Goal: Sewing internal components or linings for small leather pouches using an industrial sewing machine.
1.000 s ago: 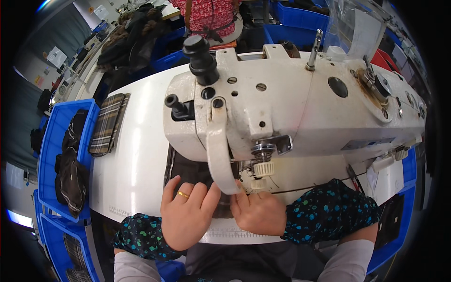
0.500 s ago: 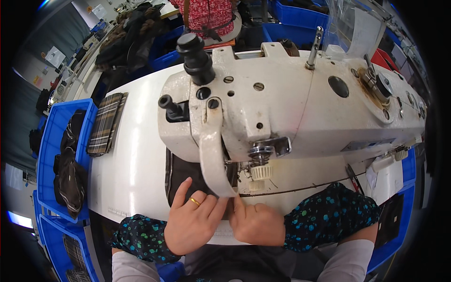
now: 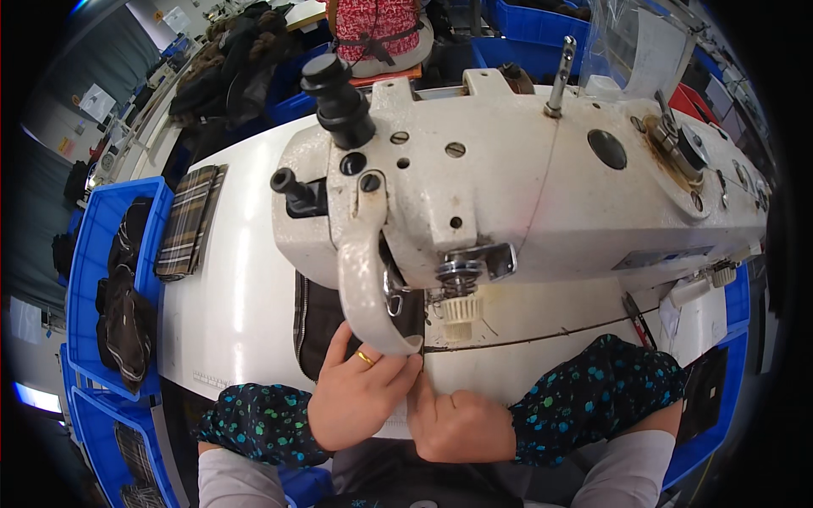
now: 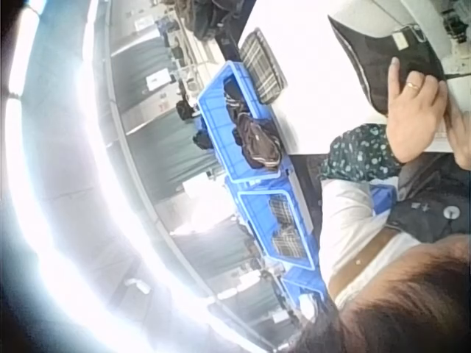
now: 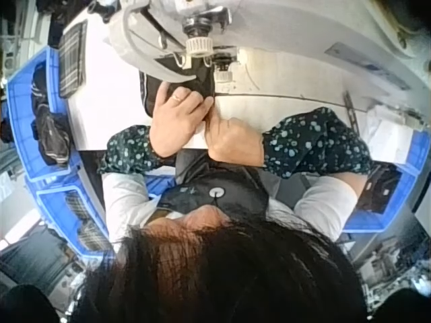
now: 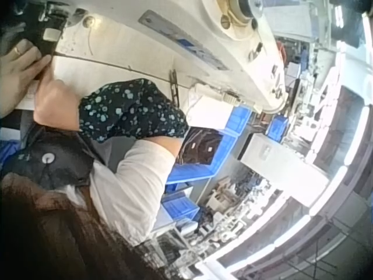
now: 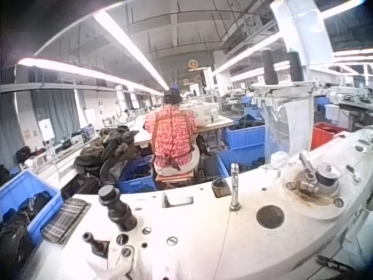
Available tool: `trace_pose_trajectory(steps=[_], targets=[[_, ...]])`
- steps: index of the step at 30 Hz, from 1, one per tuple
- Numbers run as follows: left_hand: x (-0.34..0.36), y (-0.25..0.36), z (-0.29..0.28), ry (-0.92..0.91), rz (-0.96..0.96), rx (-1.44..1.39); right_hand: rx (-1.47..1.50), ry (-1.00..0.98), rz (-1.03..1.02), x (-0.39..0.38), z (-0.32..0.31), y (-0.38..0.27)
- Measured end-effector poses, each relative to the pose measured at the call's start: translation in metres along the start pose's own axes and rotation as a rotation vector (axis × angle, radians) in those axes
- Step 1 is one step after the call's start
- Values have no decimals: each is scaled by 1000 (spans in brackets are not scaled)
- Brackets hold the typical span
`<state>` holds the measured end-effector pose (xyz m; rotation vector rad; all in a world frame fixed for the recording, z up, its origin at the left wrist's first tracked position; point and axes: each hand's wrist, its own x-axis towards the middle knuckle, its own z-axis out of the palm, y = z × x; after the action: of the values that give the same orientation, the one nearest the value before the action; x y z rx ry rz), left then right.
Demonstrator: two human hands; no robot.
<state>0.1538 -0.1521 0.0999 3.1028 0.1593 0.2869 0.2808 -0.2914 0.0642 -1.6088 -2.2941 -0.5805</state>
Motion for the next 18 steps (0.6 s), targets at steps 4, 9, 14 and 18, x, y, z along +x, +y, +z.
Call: trace_pose_trajectory(steps=[4, 9, 14, 18], targets=[[0, 0, 0, -18, 17, -7, 27, -9, -27, -1, 0, 0], [2, -1, 2, 16, 42, -3, 6, 8, -30, -2, 4, 0], [13, -14, 12, 83, 45, -52, -17, 53, -39, 3, 13, 8], [22, -22, 14, -11, -24, -43, -13, 77, 3, 6, 23, 17]])
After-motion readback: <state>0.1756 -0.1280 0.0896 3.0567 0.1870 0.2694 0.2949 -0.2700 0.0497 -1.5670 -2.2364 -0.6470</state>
